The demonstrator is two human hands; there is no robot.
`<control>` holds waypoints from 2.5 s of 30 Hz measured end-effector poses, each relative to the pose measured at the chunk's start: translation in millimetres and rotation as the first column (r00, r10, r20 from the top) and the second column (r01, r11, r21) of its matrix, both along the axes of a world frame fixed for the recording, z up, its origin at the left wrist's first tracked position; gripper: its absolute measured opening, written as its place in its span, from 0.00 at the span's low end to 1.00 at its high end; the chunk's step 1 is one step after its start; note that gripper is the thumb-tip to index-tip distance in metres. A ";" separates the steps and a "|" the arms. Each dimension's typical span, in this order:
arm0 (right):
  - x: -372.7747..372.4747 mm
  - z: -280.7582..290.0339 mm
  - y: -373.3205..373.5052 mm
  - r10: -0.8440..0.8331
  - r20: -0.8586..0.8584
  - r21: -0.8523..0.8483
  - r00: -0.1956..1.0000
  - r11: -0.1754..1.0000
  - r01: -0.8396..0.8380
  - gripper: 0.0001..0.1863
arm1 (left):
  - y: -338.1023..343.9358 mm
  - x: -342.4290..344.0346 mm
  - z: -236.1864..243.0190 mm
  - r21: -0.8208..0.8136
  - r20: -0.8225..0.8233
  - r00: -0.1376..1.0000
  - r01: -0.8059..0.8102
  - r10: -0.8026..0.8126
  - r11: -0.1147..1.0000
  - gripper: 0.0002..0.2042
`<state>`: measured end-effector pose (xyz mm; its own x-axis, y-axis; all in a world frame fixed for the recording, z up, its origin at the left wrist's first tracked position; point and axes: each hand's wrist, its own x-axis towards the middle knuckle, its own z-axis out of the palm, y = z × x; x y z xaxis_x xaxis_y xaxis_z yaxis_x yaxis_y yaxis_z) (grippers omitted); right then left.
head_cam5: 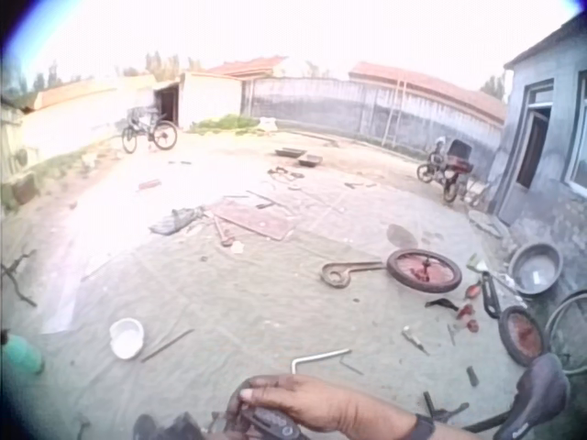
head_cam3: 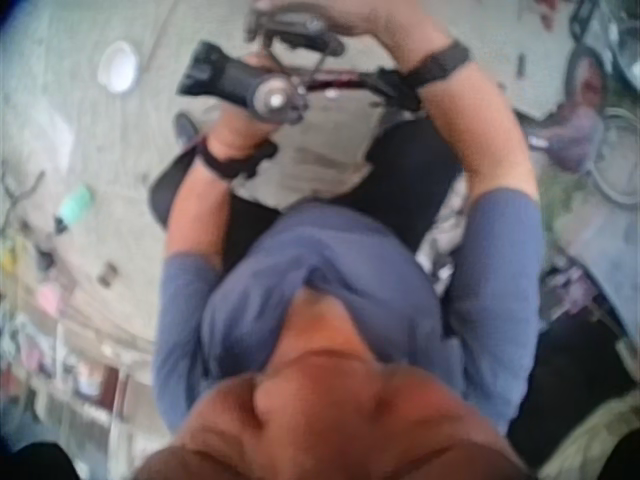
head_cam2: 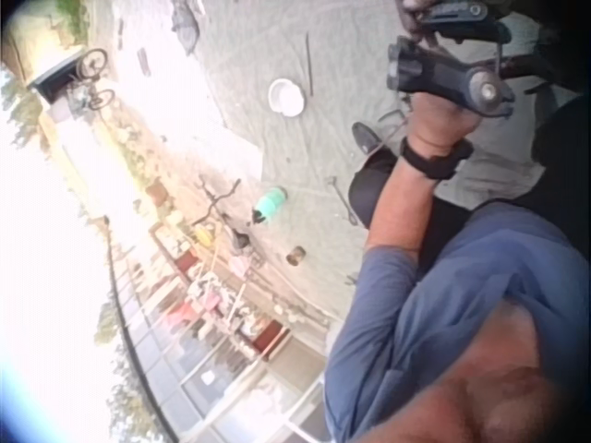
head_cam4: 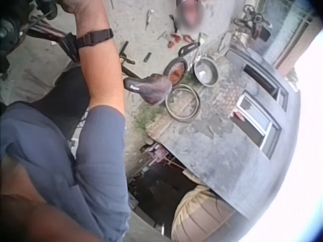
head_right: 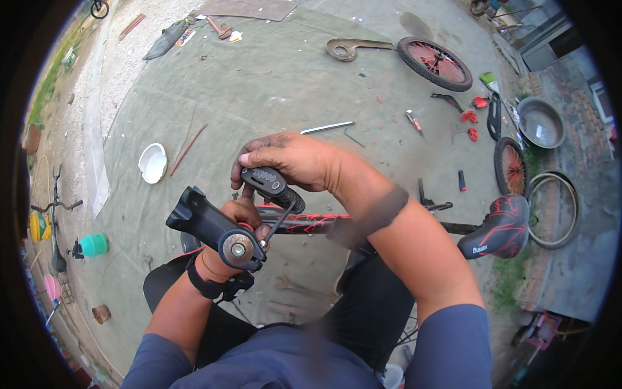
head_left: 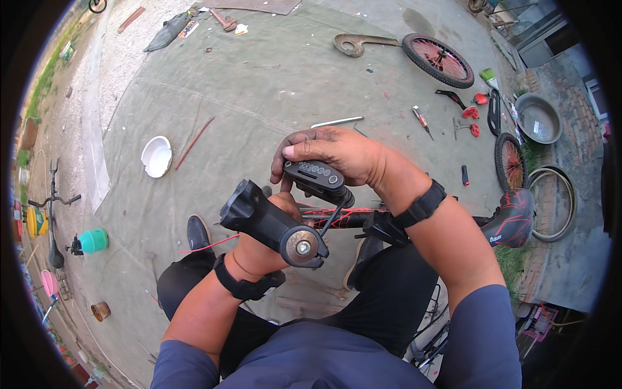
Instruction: The person uses a multi-tool to tighten a bolt on the bicycle stem while seated on the ground. The person holds the stem with one hand and turns the tool with the other, then repositions the tool to continue tightening.
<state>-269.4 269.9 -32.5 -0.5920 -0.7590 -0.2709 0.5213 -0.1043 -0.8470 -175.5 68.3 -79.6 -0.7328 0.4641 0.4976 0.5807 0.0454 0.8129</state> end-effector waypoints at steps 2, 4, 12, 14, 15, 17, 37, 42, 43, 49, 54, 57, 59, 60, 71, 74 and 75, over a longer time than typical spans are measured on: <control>14.4 -8.0 -0.2 -0.102 0.004 -0.036 0.995 0.994 0.102 0.18 | 0.0 0.3 -1.7 0.023 0.034 0.999 0.005 -0.006 1.000 0.13; 26.6 -17.5 0.4 -0.182 0.054 -0.075 0.982 0.980 0.186 0.18 | -2.2 2.6 -3.2 0.046 0.118 0.993 0.002 -0.007 0.999 0.15; 63.7 -41.8 9.6 -0.361 -0.004 0.058 0.933 0.931 0.361 0.23 | 1.1 4.6 1.2 0.038 0.106 0.993 -0.048 0.044 0.998 0.14; 72.6 -46.1 21.0 -0.322 -0.113 0.104 0.940 0.937 0.334 0.27 | 1.3 3.6 0.7 0.048 0.091 0.995 -0.033 0.029 0.998 0.13; 78.2 -43.9 27.5 -0.309 -0.051 0.169 0.950 0.934 0.313 0.30 | 1.4 3.1 0.1 0.042 0.073 0.997 -0.036 0.033 0.998 0.13; 90.8 -38.1 39.6 -0.291 0.075 0.292 0.954 0.921 0.258 0.35 | 1.3 2.3 -0.6 0.030 0.038 0.998 -0.044 0.043 0.999 0.13; 164.2 11.8 51.6 -0.608 -0.088 0.287 0.789 0.743 0.605 0.35 | 1.0 1.1 4.8 0.004 -0.010 0.998 -0.058 0.058 0.998 0.15; 168.3 36.9 42.0 -0.614 -0.247 0.386 0.750 0.647 0.657 0.30 | 2.1 1.5 7.6 -0.005 -0.041 0.995 -0.086 0.086 0.996 0.15; 170.3 40.3 39.1 -0.637 -0.276 0.361 0.719 0.625 0.692 0.31 | 2.4 1.1 9.3 -0.012 -0.043 0.995 -0.091 0.090 0.996 0.15; 181.5 54.5 38.5 -0.621 -0.471 0.299 0.627 0.557 0.775 0.41 | 1.1 0.5 10.9 -0.031 -0.048 0.995 -0.095 0.093 0.995 0.15; 171.5 72.0 44.0 -0.475 -0.664 0.272 0.577 0.566 0.778 0.38 | -0.5 0.1 8.1 0.047 0.046 0.998 -0.054 0.052 0.997 0.15; 156.9 72.3 55.3 -0.239 -0.841 0.256 0.486 0.617 0.744 0.34 | 1.0 -0.6 5.9 0.068 0.041 0.997 -0.073 0.071 0.995 0.16; 146.2 69.9 57.6 -0.075 -0.936 0.221 0.343 0.633 0.742 0.31 | 2.6 -2.1 6.7 0.107 0.045 0.996 -0.077 0.072 0.991 0.16; 140.4 69.3 57.4 -0.008 -0.966 0.196 0.260 0.636 0.747 0.29 | 3.8 -2.2 5.8 0.130 0.076 0.995 -0.072 0.063 0.989 0.16; 98.5 71.4 42.8 0.140 -0.987 0.047 -0.084 0.737 0.674 0.13 | 0.5 -3.9 16.8 0.097 0.151 0.988 -0.042 0.027 0.994 0.15; 95.3 75.2 9.2 0.111 -0.994 0.104 0.021 0.827 0.552 0.07 | -1.5 -7.1 15.2 0.034 0.065 0.997 -0.054 0.052 0.998 0.15; 91.9 81.6 2.5 0.263 -0.965 0.217 -0.013 0.824 0.523 0.08 | -1.4 -8.1 14.2 0.016 0.025 0.998 -0.058 0.058 0.998 0.15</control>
<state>-177.5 272.4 49.1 -0.6200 -0.6451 0.4465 -0.7833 0.4759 -0.4000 -183.6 66.9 -65.4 -0.7700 0.4124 0.4868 0.5577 0.0646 0.8275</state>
